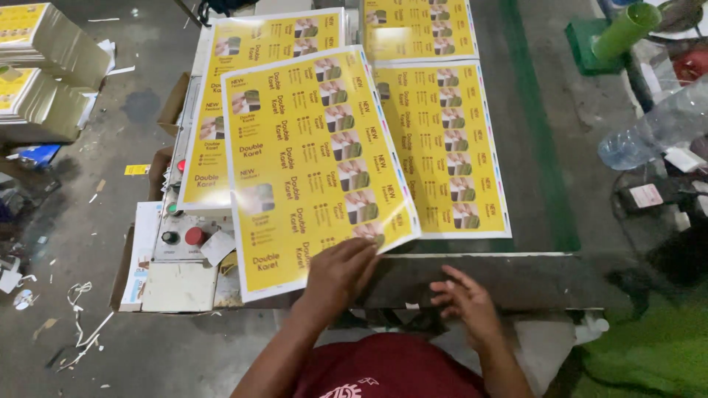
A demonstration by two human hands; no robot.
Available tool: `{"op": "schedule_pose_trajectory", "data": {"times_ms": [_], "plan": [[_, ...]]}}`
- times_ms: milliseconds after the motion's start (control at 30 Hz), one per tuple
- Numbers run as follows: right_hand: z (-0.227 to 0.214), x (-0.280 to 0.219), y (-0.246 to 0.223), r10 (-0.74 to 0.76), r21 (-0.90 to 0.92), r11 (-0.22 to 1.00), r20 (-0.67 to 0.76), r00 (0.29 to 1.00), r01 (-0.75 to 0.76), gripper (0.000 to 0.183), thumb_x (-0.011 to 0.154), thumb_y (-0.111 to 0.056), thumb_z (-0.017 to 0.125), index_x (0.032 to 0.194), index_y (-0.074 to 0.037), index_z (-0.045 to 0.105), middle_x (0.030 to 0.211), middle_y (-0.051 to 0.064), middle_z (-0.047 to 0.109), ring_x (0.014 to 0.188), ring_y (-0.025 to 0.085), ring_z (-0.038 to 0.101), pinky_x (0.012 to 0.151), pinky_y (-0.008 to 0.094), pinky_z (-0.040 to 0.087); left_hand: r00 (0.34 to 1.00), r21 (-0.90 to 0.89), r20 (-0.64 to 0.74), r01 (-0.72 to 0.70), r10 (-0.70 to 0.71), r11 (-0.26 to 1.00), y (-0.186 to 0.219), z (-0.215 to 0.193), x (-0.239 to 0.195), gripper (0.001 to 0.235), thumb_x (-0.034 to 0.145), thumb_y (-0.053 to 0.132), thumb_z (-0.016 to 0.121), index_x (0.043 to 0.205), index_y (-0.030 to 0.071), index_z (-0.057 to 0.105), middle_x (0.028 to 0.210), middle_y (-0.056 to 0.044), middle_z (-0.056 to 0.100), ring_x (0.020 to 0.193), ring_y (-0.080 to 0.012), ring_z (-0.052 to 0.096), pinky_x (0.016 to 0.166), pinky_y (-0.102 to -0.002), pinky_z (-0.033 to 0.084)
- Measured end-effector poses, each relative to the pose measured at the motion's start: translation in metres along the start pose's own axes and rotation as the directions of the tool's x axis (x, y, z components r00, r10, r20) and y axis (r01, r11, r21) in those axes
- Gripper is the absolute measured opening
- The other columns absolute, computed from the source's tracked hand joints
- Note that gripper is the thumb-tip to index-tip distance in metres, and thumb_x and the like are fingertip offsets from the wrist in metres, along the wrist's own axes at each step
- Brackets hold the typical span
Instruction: Manually sorting and checking stacks of printed paper sheets at a print shop workstation.
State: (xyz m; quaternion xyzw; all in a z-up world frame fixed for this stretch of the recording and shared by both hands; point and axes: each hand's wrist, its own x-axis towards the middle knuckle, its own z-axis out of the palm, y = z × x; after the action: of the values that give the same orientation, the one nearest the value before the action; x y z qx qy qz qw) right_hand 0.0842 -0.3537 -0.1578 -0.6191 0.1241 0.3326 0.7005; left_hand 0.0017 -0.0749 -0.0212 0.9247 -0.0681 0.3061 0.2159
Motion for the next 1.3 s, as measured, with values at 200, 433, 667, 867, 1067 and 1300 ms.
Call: {"op": "schedule_pose_trajectory", "data": {"times_ms": [200,433,667,867,1067,1300], "plan": [[0.029,0.003,0.01,-0.276,0.15,0.96,0.348,0.896,0.237,0.033,0.101,-0.018,0.055,0.112,0.01,0.067,0.093,0.022,0.076,0.072,0.024,0.068,0.062,0.034,0.054,0.958,-0.078,0.238,-0.147,0.161,0.986,0.04,0.035,0.004,0.025,0.09,0.02,0.068,0.106,0.001,0.07,0.12,-0.013,0.071,0.11,-0.0311,0.068,0.091,-0.042,0.05],[-0.022,0.022,0.004,-0.251,0.149,0.958,0.03,0.967,0.244,0.035,0.105,-0.007,0.051,0.134,0.012,0.056,0.095,0.029,0.068,0.076,0.033,0.065,0.058,0.039,0.049,0.976,0.13,0.217,-0.018,-0.011,0.991,-0.034,0.022,0.007,0.039,0.094,0.029,0.067,0.119,-0.002,0.069,0.126,-0.017,0.071,0.123,-0.0356,0.064,0.101,-0.048,0.047],[-0.169,0.131,0.075,-0.191,0.052,0.981,0.034,0.981,0.189,0.054,0.107,-0.002,0.04,0.16,-0.004,0.034,0.126,0.035,0.06,0.089,0.047,0.063,0.058,0.052,0.053,0.962,0.417,0.035,0.232,-0.271,0.879,-0.136,0.017,-0.011,0.06,0.096,0.044,0.06,0.137,0.001,0.057,0.146,-0.017,0.056,0.141,-0.036,0.046,0.11,-0.048,0.035],[-0.18,0.122,0.084,-0.135,-0.012,0.991,-0.102,0.986,0.134,0.044,0.11,-0.006,0.042,0.154,-0.002,0.041,0.112,0.036,0.065,0.076,0.044,0.062,0.053,0.047,0.048,0.935,0.535,0.192,0.155,-0.298,0.83,-0.126,0.002,-0.017,0.063,0.093,0.037,0.069,0.145,0.003,0.055,0.146,-0.024,0.056,0.139,-0.0424,0.05,0.111,-0.053,0.038],[-0.168,0.006,0.084,-0.07,-0.02,0.998,-0.347,0.935,0.067,0.032,0.114,-0.01,0.046,0.144,0.002,0.047,0.095,0.032,0.067,0.067,0.035,0.061,0.052,0.039,0.045,0.98,0.407,0.003,0.179,-0.197,0.896,-0.1,-0.047,0.013,0.023,0.093,0.015,0.064,0.113,0.006,0.069,0.114,-0.01,0.075,0.093,-0.0319,0.072,0.074,-0.043,0.054],[-0.122,-0.022,0.065,-0.14,0.038,0.986,-0.352,0.926,0.163,0.027,0.112,-0.009,0.051,0.133,0.007,0.051,0.098,0.02,0.065,0.079,0.026,0.066,0.059,0.032,0.048,0.974,0.381,-0.122,0.225,-0.193,0.897,-0.044,-0.067,0.032,0.016,0.091,0.01,0.072,0.106,0.006,0.073,0.106,-0.008,0.079,0.086,-0.0272,0.075,0.067,-0.039,0.054]]}}
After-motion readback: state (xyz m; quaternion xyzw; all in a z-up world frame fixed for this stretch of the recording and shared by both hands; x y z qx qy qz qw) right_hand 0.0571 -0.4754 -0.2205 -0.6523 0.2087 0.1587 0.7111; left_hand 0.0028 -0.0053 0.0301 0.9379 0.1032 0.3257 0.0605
